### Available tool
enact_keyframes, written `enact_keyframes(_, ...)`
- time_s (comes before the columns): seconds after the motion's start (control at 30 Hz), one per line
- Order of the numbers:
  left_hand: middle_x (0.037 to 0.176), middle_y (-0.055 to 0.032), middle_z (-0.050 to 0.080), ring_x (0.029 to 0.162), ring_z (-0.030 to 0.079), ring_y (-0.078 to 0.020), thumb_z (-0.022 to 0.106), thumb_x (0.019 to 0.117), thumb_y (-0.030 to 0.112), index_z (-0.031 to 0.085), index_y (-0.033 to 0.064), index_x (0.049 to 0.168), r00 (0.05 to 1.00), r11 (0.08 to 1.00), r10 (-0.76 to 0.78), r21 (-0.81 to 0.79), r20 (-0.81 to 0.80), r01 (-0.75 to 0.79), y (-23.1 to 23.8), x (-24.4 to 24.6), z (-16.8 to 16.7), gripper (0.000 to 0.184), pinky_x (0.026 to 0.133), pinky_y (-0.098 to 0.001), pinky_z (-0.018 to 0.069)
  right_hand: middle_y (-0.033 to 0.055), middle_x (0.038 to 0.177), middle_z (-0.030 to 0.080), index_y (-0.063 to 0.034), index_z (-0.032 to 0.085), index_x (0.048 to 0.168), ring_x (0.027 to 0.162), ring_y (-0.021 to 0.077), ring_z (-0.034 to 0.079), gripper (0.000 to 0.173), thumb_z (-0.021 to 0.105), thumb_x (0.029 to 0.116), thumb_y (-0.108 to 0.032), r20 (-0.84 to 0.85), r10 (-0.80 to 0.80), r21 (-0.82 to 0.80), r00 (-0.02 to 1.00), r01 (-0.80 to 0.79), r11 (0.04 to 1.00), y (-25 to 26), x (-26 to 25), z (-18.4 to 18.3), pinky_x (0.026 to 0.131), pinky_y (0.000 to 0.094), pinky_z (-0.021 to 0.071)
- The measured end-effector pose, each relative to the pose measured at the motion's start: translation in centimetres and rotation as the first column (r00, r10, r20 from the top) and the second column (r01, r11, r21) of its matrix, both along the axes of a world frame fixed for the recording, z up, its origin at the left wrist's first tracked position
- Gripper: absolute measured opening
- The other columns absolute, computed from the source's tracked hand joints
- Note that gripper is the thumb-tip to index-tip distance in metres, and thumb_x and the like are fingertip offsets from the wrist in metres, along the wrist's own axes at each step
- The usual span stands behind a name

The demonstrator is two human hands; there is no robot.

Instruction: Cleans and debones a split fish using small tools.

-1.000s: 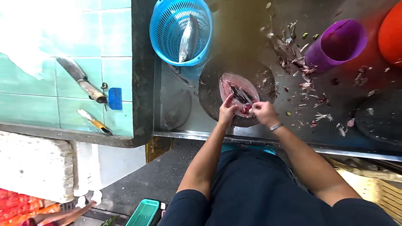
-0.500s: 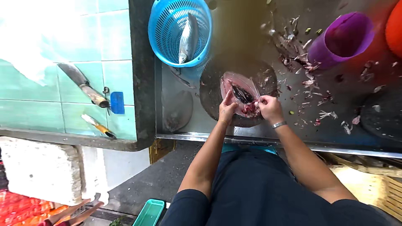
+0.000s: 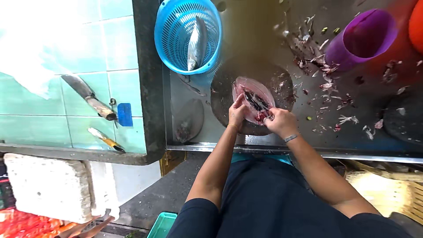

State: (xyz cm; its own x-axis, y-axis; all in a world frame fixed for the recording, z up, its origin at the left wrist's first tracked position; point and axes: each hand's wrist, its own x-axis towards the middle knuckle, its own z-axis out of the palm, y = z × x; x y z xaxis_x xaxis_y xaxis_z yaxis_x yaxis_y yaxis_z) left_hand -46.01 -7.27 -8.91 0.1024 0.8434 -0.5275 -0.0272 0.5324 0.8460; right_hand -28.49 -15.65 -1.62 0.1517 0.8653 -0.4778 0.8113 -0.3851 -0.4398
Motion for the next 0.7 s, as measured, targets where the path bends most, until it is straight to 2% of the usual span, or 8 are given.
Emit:
enact_keyframes(0.07,0.146,-0.0101,0.060,0.123,0.064,-0.0228,0.060,0.0968,0.000,0.055,0.0086,0.149,0.999,1.000,0.024,0.015,-0.029,-0.023,0.7,0.3,0.1,0.053,0.095,-0.0437,0.0573,0.0156,0.110,0.074,-0.0118,0.073,0.113,0.100,0.0389,0.071,0.038,0.064,0.0898,-0.040,0.005,0.017,-0.016,1.000,-0.017,1.000,0.2,-0.9,-0.8,0.081,0.0665,0.0520)
enact_keyframes(0.17,0.144,-0.0103,0.061,0.123,0.064,-0.0218,0.061,0.0968,0.000,0.057,0.0070,0.147,0.998,0.999,0.043,0.007,-0.055,-0.043,1.2,0.6,0.4,0.051,0.097,-0.0424,0.0560,0.0168,0.102,0.075,-0.0096,0.075,0.107,0.097,0.0395,0.072,0.027,0.061,0.0931,-0.028,-0.019,-0.064,0.005,0.998,0.064,0.998,0.3,-0.4,-0.8,0.079,0.0655,0.0530)
enact_keyframes(0.3,0.147,-0.0111,0.059,0.128,0.061,-0.0215,0.057,0.0989,0.004,0.055,0.0051,0.148,0.999,0.999,0.042,0.034,-0.032,-0.041,1.3,0.7,0.1,0.049,0.103,-0.0420,0.0532,0.0163,0.103,0.075,-0.0120,0.074,0.110,0.098,0.0395,0.071,0.039,0.065,0.0881,-0.043,-0.037,-0.055,-0.028,0.998,0.054,0.998,0.3,-1.7,-0.4,0.079,0.0668,0.0528)
enact_keyframes(0.43,0.147,-0.0114,0.059,0.128,0.061,-0.0208,0.056,0.0991,0.002,0.054,0.0041,0.148,0.995,0.995,0.092,0.028,-0.041,-0.091,1.1,1.0,0.4,0.049,0.104,-0.0411,0.0524,0.0188,0.095,0.075,-0.0101,0.075,0.106,0.094,0.0416,0.072,0.027,0.062,0.0932,-0.029,-0.067,-0.077,-0.050,0.995,0.073,0.996,0.6,-0.7,0.8,0.076,0.0667,0.0534)
enact_keyframes(0.57,0.148,-0.0121,0.058,0.127,0.061,-0.0215,0.055,0.0991,0.001,0.052,0.0034,0.150,0.991,0.991,0.132,0.038,-0.017,-0.131,0.8,1.5,0.0,0.051,0.103,-0.0407,0.0532,0.0170,0.100,0.074,-0.0141,0.074,0.111,0.097,0.0404,0.071,0.036,0.065,0.0902,-0.042,-0.086,-0.061,-0.130,0.994,0.049,0.990,0.8,-1.7,0.6,0.077,0.0676,0.0528)
enact_keyframes(0.6,0.148,-0.0123,0.058,0.127,0.062,-0.0217,0.056,0.0993,0.001,0.052,0.0034,0.149,0.990,0.989,0.143,0.033,-0.016,-0.142,0.6,1.7,0.0,0.050,0.102,-0.0406,0.0534,0.0180,0.100,0.074,-0.0136,0.074,0.111,0.098,0.0413,0.071,0.033,0.063,0.0922,-0.039,-0.105,-0.052,-0.139,0.993,0.037,0.990,1.1,-1.9,0.4,0.077,0.0679,0.0526)
enact_keyframes(0.63,0.148,-0.0123,0.058,0.126,0.062,-0.0219,0.057,0.0986,0.000,0.052,0.0037,0.149,0.988,0.988,0.150,0.033,-0.024,-0.149,0.3,1.7,0.3,0.051,0.102,-0.0408,0.0537,0.0183,0.100,0.075,-0.0131,0.075,0.112,0.097,0.0415,0.071,0.031,0.062,0.0933,-0.034,-0.107,-0.056,-0.089,0.993,0.047,0.995,1.0,-1.4,0.7,0.078,0.0681,0.0532)
enact_keyframes(0.7,0.149,-0.0138,0.057,0.126,0.062,-0.0230,0.058,0.0955,0.001,0.050,0.0038,0.151,0.984,0.984,0.172,0.061,-0.045,-0.169,-0.4,2.2,1.0,0.056,0.100,-0.0419,0.0544,0.0175,0.102,0.075,-0.0110,0.074,0.114,0.096,0.0399,0.072,0.029,0.060,0.0959,-0.028,-0.035,-0.056,0.167,0.998,0.061,0.984,0.5,1.7,1.8,0.078,0.0662,0.0543)
